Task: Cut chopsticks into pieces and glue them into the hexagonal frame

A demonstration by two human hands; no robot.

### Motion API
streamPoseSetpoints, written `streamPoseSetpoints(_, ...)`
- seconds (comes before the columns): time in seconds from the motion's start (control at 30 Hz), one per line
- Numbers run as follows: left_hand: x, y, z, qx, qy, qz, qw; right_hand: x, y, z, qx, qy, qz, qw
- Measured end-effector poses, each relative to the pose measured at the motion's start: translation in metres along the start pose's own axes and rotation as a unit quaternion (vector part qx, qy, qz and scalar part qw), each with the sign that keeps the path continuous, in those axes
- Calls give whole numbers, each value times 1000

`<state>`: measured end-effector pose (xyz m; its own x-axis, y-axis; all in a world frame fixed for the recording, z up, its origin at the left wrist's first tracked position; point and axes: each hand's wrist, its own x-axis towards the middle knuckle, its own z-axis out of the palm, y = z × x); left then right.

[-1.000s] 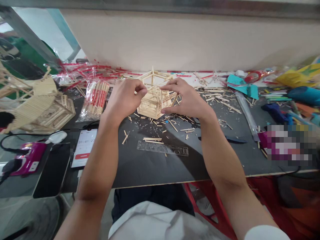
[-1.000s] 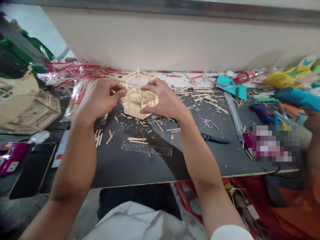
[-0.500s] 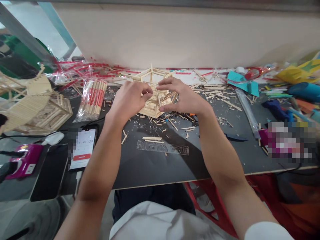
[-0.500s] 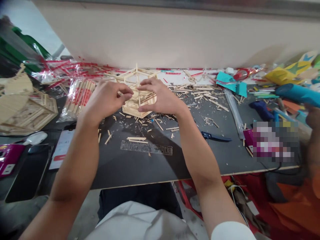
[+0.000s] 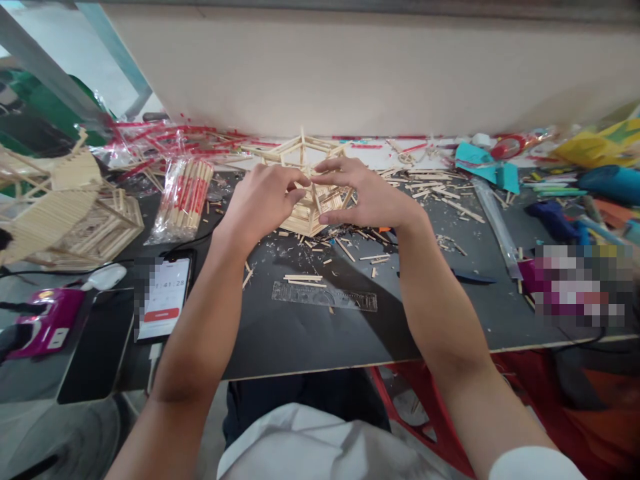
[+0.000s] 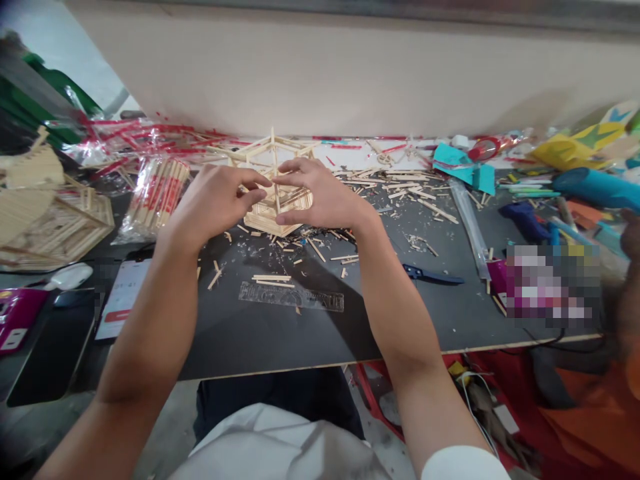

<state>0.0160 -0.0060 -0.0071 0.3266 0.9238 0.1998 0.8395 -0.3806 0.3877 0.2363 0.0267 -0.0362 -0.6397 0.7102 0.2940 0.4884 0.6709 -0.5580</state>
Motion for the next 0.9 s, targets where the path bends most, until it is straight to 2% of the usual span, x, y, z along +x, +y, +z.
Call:
streamPoseSetpoints(0.53, 1, -2, 1, -19, -10, 3, 1000, -2, -2, 0, -18, -19, 10, 1000)
streamPoseSetpoints(0.77, 0, -4, 2, -26, 0, 11, 1000, -3, -6, -4, 16, 16, 28, 999)
streamPoseSetpoints(0.9, 0, -4, 2, -26, -6, 14, 1000, -1, -8, -4, 3, 13, 18, 1000)
